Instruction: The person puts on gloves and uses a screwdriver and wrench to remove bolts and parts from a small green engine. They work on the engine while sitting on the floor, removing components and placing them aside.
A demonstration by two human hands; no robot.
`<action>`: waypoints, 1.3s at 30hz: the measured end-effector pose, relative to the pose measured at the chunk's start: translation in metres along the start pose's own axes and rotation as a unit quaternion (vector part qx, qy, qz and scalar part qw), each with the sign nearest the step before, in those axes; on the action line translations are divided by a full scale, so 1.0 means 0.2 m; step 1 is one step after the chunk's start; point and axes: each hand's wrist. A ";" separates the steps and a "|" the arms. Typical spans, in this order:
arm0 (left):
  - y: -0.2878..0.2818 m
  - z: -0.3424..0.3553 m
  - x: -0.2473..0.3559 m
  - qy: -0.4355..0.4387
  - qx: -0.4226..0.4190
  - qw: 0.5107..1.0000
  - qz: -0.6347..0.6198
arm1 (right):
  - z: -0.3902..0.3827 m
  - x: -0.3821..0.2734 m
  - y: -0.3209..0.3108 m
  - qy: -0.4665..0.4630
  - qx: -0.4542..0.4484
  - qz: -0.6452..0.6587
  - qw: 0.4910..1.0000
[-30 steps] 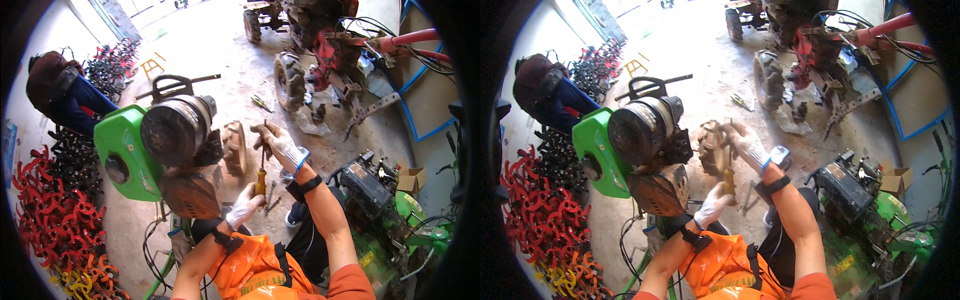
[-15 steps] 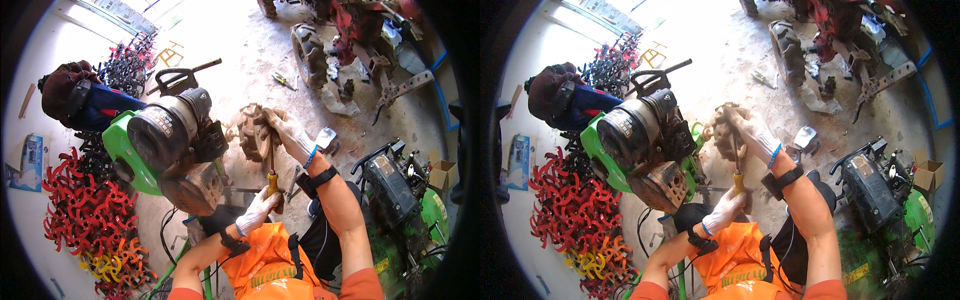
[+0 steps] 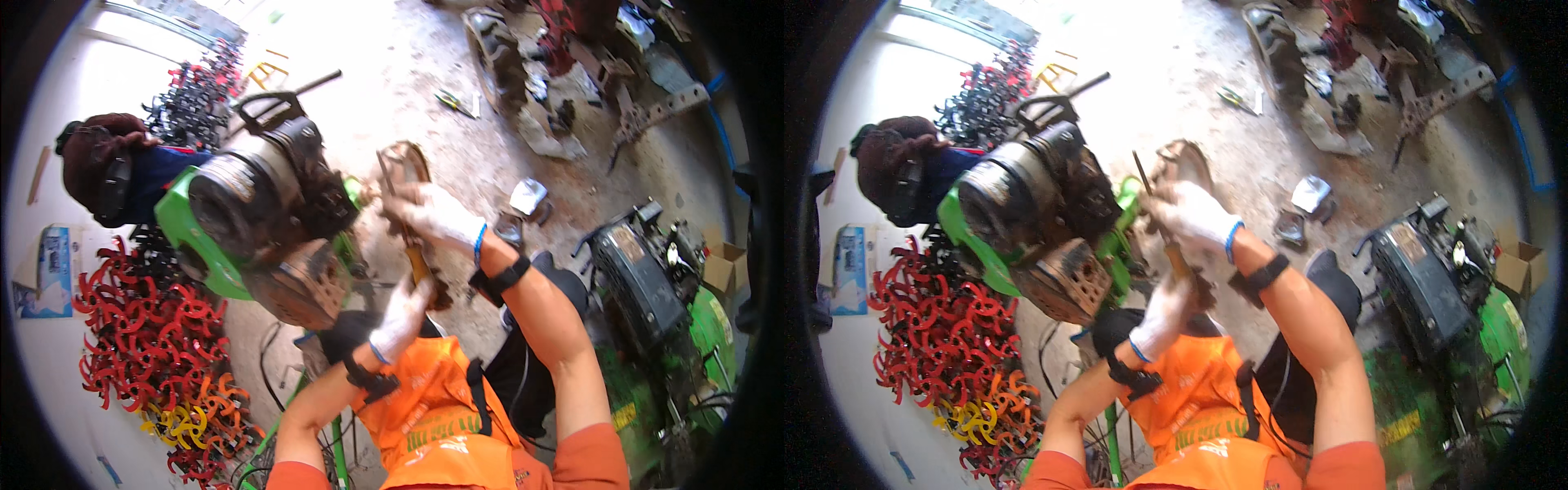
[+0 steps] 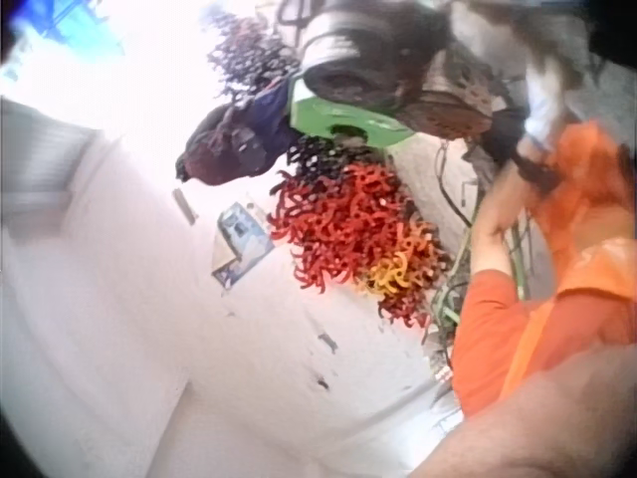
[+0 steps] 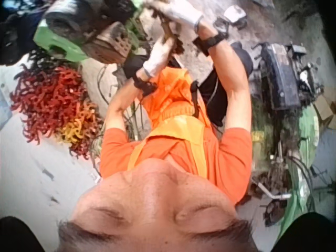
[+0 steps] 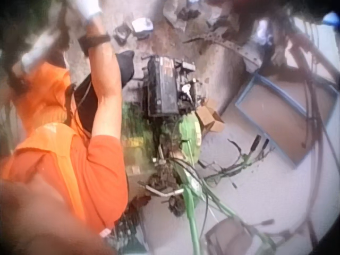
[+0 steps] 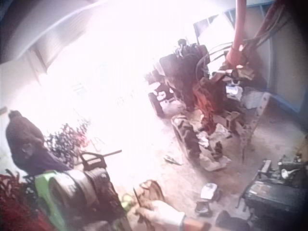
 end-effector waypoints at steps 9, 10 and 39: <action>-0.05 0.64 -0.39 -0.080 -0.059 0.977 0.188 | -0.18 -0.07 -0.38 -0.070 0.281 -0.057 0.955; -0.06 0.73 -0.48 -0.102 -0.064 0.969 0.216 | -0.21 -0.08 -0.40 -0.075 0.284 -0.057 0.954; 0.38 1.06 -0.77 -0.025 -0.039 0.894 0.445 | -0.40 -0.18 -0.49 -0.071 0.365 -0.116 0.921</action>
Point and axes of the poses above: each hand's wrist, its own z-axis towards the middle knuckle, its own y-axis out of the palm, x = y × z, and after that the axes turned 1 degree about -x, right-handed
